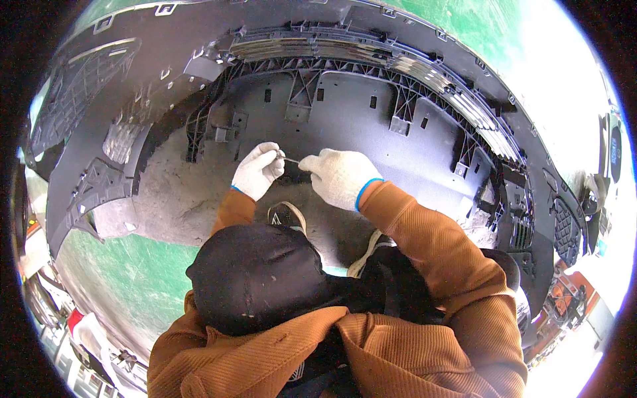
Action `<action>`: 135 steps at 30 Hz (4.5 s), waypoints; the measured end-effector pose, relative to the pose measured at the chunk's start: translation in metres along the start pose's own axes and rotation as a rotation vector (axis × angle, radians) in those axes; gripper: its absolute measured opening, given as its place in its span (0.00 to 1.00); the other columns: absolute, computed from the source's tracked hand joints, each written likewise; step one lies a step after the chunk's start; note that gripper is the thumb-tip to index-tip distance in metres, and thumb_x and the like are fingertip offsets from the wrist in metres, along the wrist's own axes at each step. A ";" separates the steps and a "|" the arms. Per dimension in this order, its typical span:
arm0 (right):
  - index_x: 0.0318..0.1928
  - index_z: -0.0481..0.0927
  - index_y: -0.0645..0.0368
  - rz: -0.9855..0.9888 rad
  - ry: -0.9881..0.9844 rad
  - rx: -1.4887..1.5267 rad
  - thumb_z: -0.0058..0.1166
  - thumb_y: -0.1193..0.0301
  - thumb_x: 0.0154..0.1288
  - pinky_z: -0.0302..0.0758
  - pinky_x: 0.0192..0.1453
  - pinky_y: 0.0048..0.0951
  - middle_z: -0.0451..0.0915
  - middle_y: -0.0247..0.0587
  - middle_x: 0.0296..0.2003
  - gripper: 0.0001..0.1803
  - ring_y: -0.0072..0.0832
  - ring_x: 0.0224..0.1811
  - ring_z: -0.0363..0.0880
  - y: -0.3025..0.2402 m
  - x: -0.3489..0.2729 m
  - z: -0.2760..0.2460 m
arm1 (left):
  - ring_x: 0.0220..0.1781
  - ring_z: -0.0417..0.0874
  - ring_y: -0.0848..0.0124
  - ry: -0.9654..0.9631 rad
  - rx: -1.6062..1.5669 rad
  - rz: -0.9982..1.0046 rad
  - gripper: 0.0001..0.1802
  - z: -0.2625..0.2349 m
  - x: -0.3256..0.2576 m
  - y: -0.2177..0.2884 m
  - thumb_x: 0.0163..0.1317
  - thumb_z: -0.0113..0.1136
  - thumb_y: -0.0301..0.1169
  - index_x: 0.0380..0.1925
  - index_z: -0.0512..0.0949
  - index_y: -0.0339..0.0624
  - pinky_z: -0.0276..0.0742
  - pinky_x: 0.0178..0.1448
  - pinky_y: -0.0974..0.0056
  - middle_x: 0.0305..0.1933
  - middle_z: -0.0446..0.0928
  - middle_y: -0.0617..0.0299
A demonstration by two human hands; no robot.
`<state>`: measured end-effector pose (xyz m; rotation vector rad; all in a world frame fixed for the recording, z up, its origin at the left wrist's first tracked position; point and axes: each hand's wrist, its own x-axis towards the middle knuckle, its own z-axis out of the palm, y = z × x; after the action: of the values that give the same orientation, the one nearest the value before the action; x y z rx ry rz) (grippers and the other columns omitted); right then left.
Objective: The person sits on the floor and uses a screwdriver to fasten screws into a large black plastic car part, likely a bumper or underbody panel. They repeatedly pick up screws from a pile on the floor and tighten them into the part.
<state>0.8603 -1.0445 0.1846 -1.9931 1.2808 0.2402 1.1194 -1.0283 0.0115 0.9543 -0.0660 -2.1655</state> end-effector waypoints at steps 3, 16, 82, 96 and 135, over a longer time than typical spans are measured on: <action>0.58 0.84 0.49 0.011 -0.100 -0.096 0.50 0.66 0.73 0.85 0.55 0.50 0.86 0.52 0.47 0.17 0.52 0.48 0.88 -0.013 -0.001 -0.006 | 0.41 0.88 0.69 0.043 0.091 0.001 0.08 0.006 -0.003 -0.002 0.77 0.58 0.23 0.51 0.81 0.44 0.87 0.46 0.63 0.45 0.86 0.59; 0.57 0.85 0.58 -0.054 0.091 0.390 0.52 0.66 0.71 0.79 0.65 0.46 0.87 0.54 0.54 0.19 0.54 0.56 0.85 0.026 0.007 0.018 | 0.45 0.88 0.68 -0.013 0.126 0.049 0.09 0.003 -0.002 -0.006 0.78 0.54 0.23 0.54 0.80 0.42 0.89 0.51 0.62 0.48 0.84 0.57; 0.73 0.75 0.50 0.354 -0.593 0.805 0.45 0.70 0.76 0.77 0.21 0.37 0.89 0.52 0.36 0.27 0.31 0.21 0.80 0.092 0.157 -0.030 | 0.61 0.84 0.41 0.270 2.023 -0.088 0.31 0.108 0.143 0.090 0.69 0.66 0.56 0.50 0.83 0.35 0.78 0.64 0.43 0.56 0.84 0.37; 0.76 0.71 0.60 0.461 -0.671 1.129 0.52 0.74 0.70 0.73 0.19 0.29 0.87 0.47 0.33 0.33 0.23 0.19 0.78 0.116 0.168 -0.021 | 0.60 0.86 0.43 0.266 2.009 -0.081 0.31 0.109 0.142 0.091 0.69 0.66 0.56 0.50 0.85 0.35 0.80 0.64 0.45 0.55 0.85 0.38; 0.70 0.74 0.58 0.442 -0.688 0.538 0.63 0.59 0.70 0.90 0.43 0.47 0.86 0.47 0.43 0.32 0.48 0.51 0.89 0.038 0.167 -0.095 | 0.60 0.87 0.47 0.312 1.953 -0.004 0.31 0.098 0.146 0.083 0.58 0.68 0.57 0.49 0.88 0.44 0.82 0.66 0.48 0.57 0.86 0.44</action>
<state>0.8878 -1.2345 0.1471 -1.0199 1.1415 0.6506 1.0439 -1.2071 0.0196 2.1079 -2.2232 -1.3275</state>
